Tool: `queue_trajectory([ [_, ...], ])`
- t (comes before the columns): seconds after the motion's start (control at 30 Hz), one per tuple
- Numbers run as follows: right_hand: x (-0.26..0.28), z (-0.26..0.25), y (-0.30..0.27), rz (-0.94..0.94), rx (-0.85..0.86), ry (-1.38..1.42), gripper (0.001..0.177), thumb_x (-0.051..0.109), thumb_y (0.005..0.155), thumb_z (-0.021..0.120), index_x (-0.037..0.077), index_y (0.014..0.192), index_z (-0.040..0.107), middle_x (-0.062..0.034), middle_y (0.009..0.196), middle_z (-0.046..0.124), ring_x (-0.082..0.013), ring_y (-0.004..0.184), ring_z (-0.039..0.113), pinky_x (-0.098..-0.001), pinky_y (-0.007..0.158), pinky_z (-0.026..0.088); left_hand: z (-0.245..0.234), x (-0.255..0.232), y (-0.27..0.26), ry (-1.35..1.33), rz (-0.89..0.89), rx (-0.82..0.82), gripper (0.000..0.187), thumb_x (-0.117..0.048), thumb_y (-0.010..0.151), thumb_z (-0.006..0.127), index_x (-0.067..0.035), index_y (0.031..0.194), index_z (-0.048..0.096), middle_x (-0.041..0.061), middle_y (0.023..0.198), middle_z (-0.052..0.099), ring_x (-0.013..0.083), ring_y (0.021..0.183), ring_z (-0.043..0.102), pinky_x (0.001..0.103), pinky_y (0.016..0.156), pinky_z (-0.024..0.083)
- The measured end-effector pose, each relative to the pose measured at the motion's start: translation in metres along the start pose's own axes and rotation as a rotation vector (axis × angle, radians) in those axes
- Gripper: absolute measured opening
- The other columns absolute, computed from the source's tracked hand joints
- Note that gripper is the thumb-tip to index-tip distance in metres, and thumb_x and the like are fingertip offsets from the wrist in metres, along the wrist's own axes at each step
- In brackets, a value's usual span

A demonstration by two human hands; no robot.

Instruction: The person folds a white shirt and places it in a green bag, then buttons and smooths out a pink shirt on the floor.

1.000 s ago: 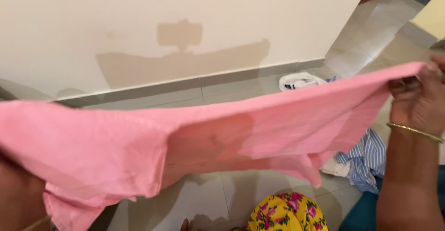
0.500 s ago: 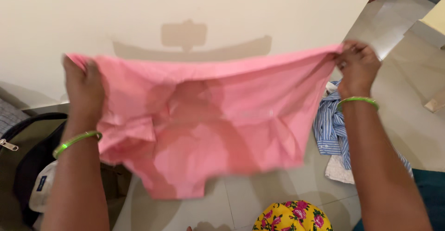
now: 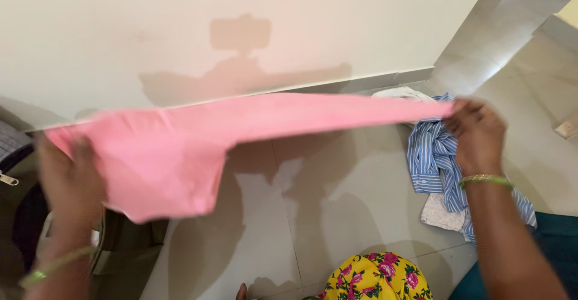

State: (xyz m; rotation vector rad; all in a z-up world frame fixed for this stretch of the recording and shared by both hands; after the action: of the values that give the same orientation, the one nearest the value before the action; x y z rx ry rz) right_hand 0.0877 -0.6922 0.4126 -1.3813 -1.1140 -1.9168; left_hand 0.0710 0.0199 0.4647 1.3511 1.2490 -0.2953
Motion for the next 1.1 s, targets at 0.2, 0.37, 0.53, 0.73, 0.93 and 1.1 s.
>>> queue_trajectory([
  [0.2,-0.173,-0.043,-0.07,0.329,0.005,-0.108,0.011,-0.001,0.093,0.068,0.003,0.103,0.07,0.0002,0.091,0.067,-0.0088,0.077,0.059,-0.0239,0.073,0.051,0.012,0.189,-0.148,0.408,-0.369,0.078,0.03,-0.022,0.107,0.058,0.005,0.118,0.051,0.026,0.094,0.062,0.0345,0.081,0.061,0.048,0.075,0.05],
  [0.37,-0.293,-0.092,-0.123,0.472,0.02,-0.248,0.014,0.0,0.092,0.068,0.003,0.105,0.074,0.0004,0.09,0.07,-0.007,0.077,0.059,-0.0231,0.069,0.046,0.025,0.312,-0.264,0.516,-0.589,0.411,0.031,-0.028,0.098,0.061,-0.003,0.116,0.059,0.028,0.105,0.07,0.0436,0.096,0.072,0.05,0.083,0.055],
  [0.53,-0.322,-0.122,-0.164,0.443,0.162,-0.769,0.017,0.01,0.088,0.075,0.005,0.103,0.079,-0.007,0.093,0.08,-0.0139,0.082,0.071,-0.0285,0.076,0.055,0.044,0.357,-0.334,0.777,-0.882,0.906,0.038,-0.033,0.098,0.057,-0.009,0.128,0.053,0.022,0.116,0.069,0.0389,0.107,0.07,0.049,0.092,0.054],
  [0.73,-0.315,-0.127,-0.159,0.224,0.151,-1.154,0.024,0.014,0.083,0.074,0.014,0.106,0.077,-0.0112,0.105,0.076,-0.0326,0.095,0.073,-0.0422,0.084,0.058,0.04,0.359,-0.315,1.118,-0.778,1.217,0.049,-0.039,0.098,0.052,-0.017,0.141,0.046,0.015,0.128,0.069,0.0333,0.121,0.067,0.048,0.102,0.053],
  [0.93,-0.323,-0.051,-0.148,-0.073,0.392,-1.239,0.031,0.016,0.082,0.073,0.02,0.113,0.069,-0.0049,0.123,0.067,-0.0305,0.11,0.066,-0.045,0.09,0.056,0.108,0.315,-0.254,1.13,-0.348,0.935,0.033,-0.027,0.097,0.054,-0.016,0.128,0.052,0.01,0.127,0.067,0.0326,0.118,0.066,0.047,0.092,0.058],
  [1.1,-0.333,0.001,-0.172,-0.084,0.864,-1.487,0.058,0.02,0.082,0.074,0.028,0.136,0.057,-0.0038,0.148,0.047,-0.0254,0.136,0.046,-0.0545,0.109,0.039,0.142,0.302,-0.255,1.263,-0.206,1.111,0.073,-0.042,0.087,0.073,-0.025,0.146,0.034,0.002,0.146,0.044,0.0259,0.131,0.052,0.05,0.096,0.055],
])
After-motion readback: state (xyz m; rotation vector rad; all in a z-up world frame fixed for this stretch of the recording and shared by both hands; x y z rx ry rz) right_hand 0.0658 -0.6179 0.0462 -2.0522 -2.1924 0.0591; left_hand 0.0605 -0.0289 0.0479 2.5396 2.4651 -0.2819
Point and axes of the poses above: each hand's wrist, its own y-axis towards the middle knuckle, its own z-axis out of the palm, x = y × z, the point moved 6 cm from there along y, towards the middle knuckle
